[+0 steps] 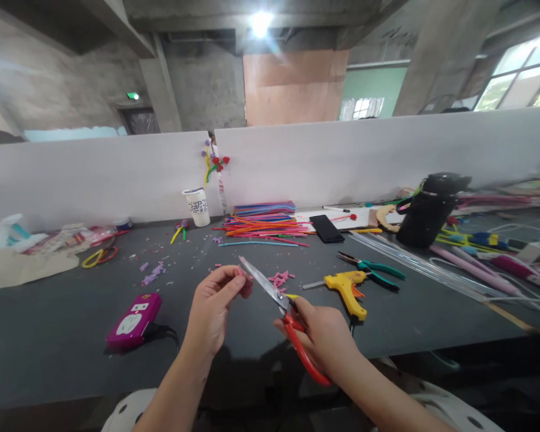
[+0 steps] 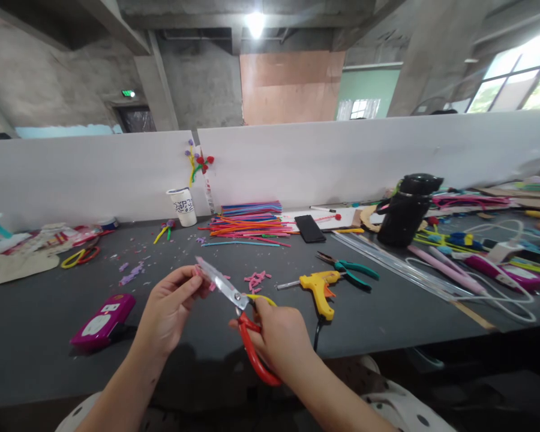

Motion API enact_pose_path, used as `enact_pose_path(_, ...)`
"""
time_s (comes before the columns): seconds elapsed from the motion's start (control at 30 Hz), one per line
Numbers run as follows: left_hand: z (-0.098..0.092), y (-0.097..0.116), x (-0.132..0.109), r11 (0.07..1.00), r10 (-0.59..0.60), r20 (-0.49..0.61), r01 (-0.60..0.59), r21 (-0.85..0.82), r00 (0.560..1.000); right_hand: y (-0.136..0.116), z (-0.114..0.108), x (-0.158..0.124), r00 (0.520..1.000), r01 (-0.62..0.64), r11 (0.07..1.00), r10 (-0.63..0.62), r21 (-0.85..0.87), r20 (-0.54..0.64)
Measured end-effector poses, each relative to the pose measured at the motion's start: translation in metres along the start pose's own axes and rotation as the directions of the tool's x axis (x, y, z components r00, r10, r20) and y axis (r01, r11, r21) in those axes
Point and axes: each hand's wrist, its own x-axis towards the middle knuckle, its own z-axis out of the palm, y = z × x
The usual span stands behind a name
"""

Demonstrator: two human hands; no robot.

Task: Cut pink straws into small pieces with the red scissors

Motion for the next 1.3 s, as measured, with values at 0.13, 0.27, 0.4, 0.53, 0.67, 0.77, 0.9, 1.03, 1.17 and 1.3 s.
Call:
enact_pose_path(0.13, 0.007, -0.006, -0.003, 0.986, -0.167, 0.158, 0.163, 0.035, 0.973, -0.003, -0.008, 0.007, 0.985, -0.173, 0.831, 0.158, 0.529, 0.074)
enact_pose_path(0.27, 0.016, -0.016, -0.009, 0.947, -0.319, 0.307, 0.308, 0.087, 0.896, -0.009, -0.016, 0.016, 0.927, -0.359, 0.524, 0.297, 0.773, 0.229)
enact_pose_path(0.4, 0.020, -0.023, -0.013, 0.922, -0.385, 0.381, 0.366, 0.124, 0.841, -0.009, -0.019, 0.020, 0.925, -0.377, 0.447, 0.228, 0.811, 0.305)
enact_pose_path(0.53, 0.020, -0.026, -0.011, 0.923, -0.383, 0.383, 0.340, 0.179, 0.840, -0.005, -0.014, 0.020, 0.930, -0.368, 0.457, 0.164, 0.810, 0.330)
enact_pose_path(0.67, 0.020, -0.030, -0.007, 0.921, -0.334, 0.272, 0.253, 0.295, 0.902, -0.004, -0.010, 0.017, 0.960, -0.279, 0.588, 0.170, 0.759, 0.221)
enact_pose_path(0.77, 0.021, -0.034, -0.007, 0.910, -0.306, 0.195, 0.227, 0.346, 0.932, -0.003, -0.007, 0.017, 0.972, -0.233, 0.695, 0.180, 0.680, 0.149)
enact_pose_path(0.9, 0.023, -0.037, -0.009, 0.892, -0.267, 0.174, 0.175, 0.417, 0.948, -0.002, -0.003, 0.018, 0.982, -0.175, 0.776, 0.184, 0.606, 0.048)
enact_pose_path(1.03, 0.021, -0.034, -0.009, 0.891, -0.223, 0.173, 0.129, 0.434, 0.959, 0.000, -0.005, 0.019, 0.977, -0.163, 0.804, 0.212, 0.572, -0.020)
enact_pose_path(1.17, 0.015, -0.024, -0.003, 0.947, -0.188, 0.078, 0.160, 0.278, 0.979, 0.001, -0.009, 0.016, 0.986, -0.135, 0.867, 0.165, 0.480, -0.021)
enact_pose_path(1.3, 0.008, -0.014, 0.001, 0.986, -0.160, 0.019, 0.159, 0.044, 0.987, -0.002, -0.009, 0.007, 0.997, -0.077, 0.972, 0.072, 0.223, 0.031)
